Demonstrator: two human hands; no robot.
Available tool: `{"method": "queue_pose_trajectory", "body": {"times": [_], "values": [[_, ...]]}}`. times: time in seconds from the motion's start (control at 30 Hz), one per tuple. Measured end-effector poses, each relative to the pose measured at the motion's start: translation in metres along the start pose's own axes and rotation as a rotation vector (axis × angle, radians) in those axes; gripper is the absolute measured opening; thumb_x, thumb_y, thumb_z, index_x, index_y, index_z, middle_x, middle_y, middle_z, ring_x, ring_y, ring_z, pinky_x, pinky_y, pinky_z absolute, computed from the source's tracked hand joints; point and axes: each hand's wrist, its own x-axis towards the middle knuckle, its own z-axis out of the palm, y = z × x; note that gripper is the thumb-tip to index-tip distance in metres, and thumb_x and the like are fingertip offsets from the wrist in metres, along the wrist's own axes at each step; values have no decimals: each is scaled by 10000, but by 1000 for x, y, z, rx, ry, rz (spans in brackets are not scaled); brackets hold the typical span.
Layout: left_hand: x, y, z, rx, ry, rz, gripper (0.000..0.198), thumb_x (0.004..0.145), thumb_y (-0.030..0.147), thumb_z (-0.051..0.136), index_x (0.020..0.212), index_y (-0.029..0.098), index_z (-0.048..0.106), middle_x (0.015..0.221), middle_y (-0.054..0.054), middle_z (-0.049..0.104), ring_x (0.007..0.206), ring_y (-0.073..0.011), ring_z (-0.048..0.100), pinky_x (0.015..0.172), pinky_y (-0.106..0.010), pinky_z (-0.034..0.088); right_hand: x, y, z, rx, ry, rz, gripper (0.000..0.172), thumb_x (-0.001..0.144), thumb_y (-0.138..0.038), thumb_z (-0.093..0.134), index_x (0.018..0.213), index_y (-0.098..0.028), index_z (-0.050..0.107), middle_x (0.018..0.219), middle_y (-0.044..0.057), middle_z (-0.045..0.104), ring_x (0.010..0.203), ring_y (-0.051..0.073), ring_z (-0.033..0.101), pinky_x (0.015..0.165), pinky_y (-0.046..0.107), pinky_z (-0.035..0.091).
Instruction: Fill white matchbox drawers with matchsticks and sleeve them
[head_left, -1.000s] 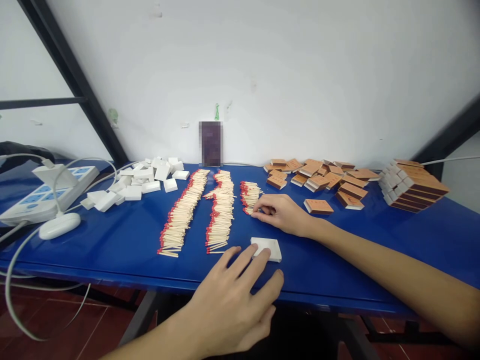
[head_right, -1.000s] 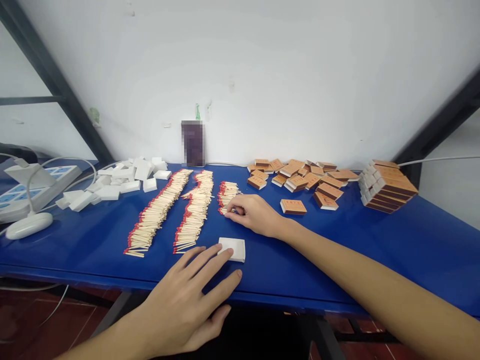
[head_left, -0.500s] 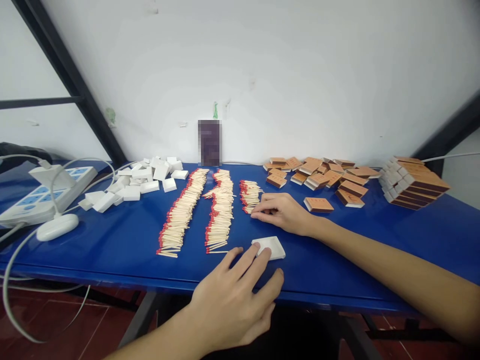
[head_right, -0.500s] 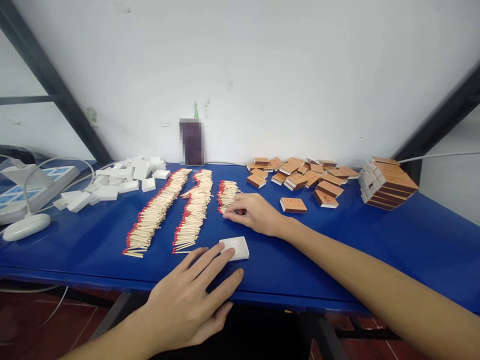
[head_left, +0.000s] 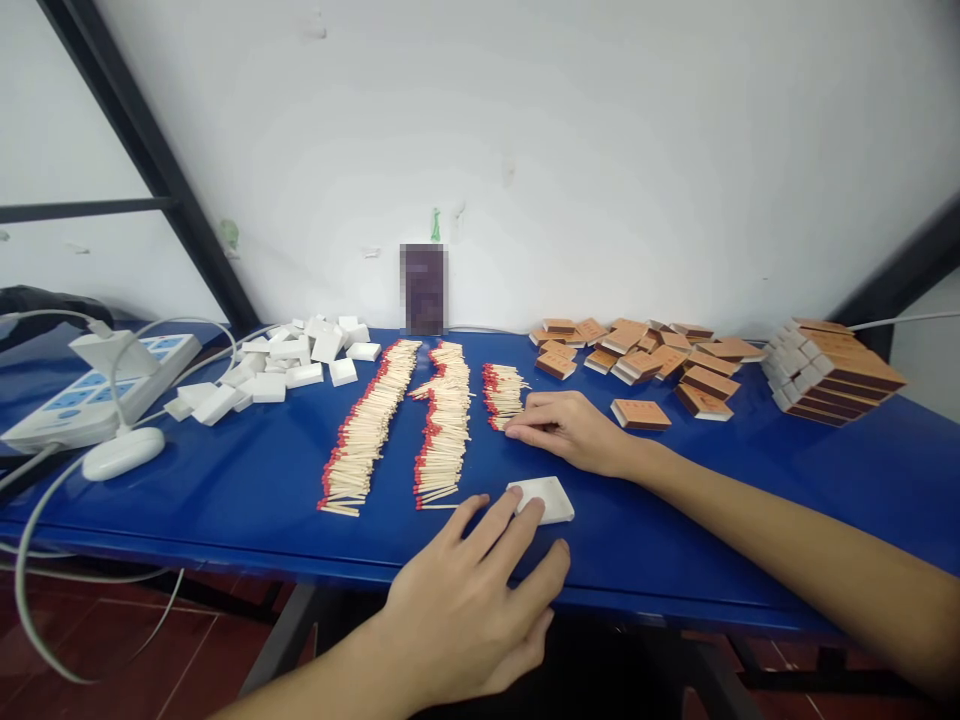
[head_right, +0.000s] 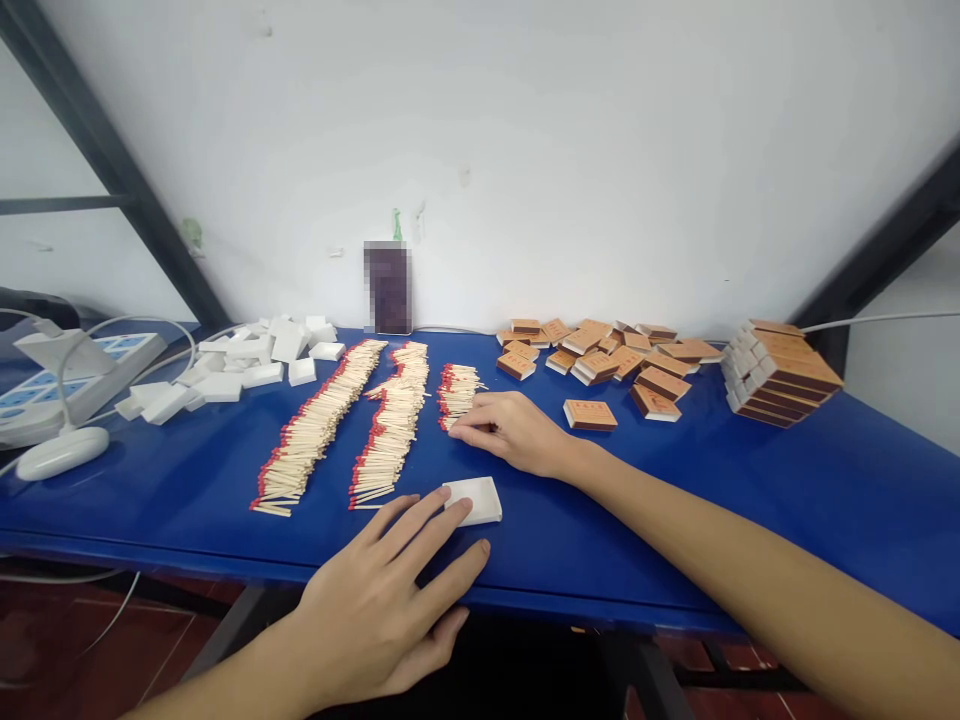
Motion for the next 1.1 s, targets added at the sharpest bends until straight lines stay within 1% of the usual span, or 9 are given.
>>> {"method": "queue_pose_trajectory", "body": {"times": [0.27, 0.5, 0.67, 0.87, 1.1], "values": [[1, 0, 0, 3, 0, -4, 395, 941, 351, 477, 1287, 178, 555, 1328, -144, 563, 1264, -309, 501, 1038, -450, 413, 0, 1, 0, 46, 1, -24, 358, 991, -400, 486, 921, -195, 772, 754, 36, 647, 680, 126, 575, 647, 252, 421], [0, 1, 1, 7, -5, -9, 398, 943, 356, 476, 1293, 182, 552, 1338, -143, 555, 1265, -318, 502, 1041, -457, 411, 1, 3, 3, 49, 41, -2, 262, 951, -347, 568, 1003, -183, 766, 726, 29, 647, 630, 119, 551, 595, 241, 406], [1, 0, 1, 2, -6, -5, 390, 946, 352, 469, 1286, 181, 554, 1327, -142, 560, 1276, -312, 489, 1046, -457, 405, 1, 5, 5, 46, 52, -13, 225, 941, -304, 579, 981, -176, 760, 718, 26, 649, 602, 111, 533, 587, 237, 405], [0, -1, 1, 3, -14, -6, 395, 940, 352, 473, 1285, 176, 552, 1338, -146, 551, 1251, -325, 508, 1025, -463, 423, 1, 6, 6, 42, 54, -7, 215, 933, -309, 580, 914, -177, 748, 686, 18, 632, 583, 110, 511, 572, 240, 392], [1, 0, -1, -4, -27, -3, 396, 944, 352, 466, 1289, 175, 547, 1344, -149, 546, 1259, -324, 502, 1025, -471, 425, 0, 3, 6, 52, 66, 41, 211, 927, -316, 587, 968, -175, 739, 663, 8, 627, 572, 110, 495, 561, 237, 383]]}}
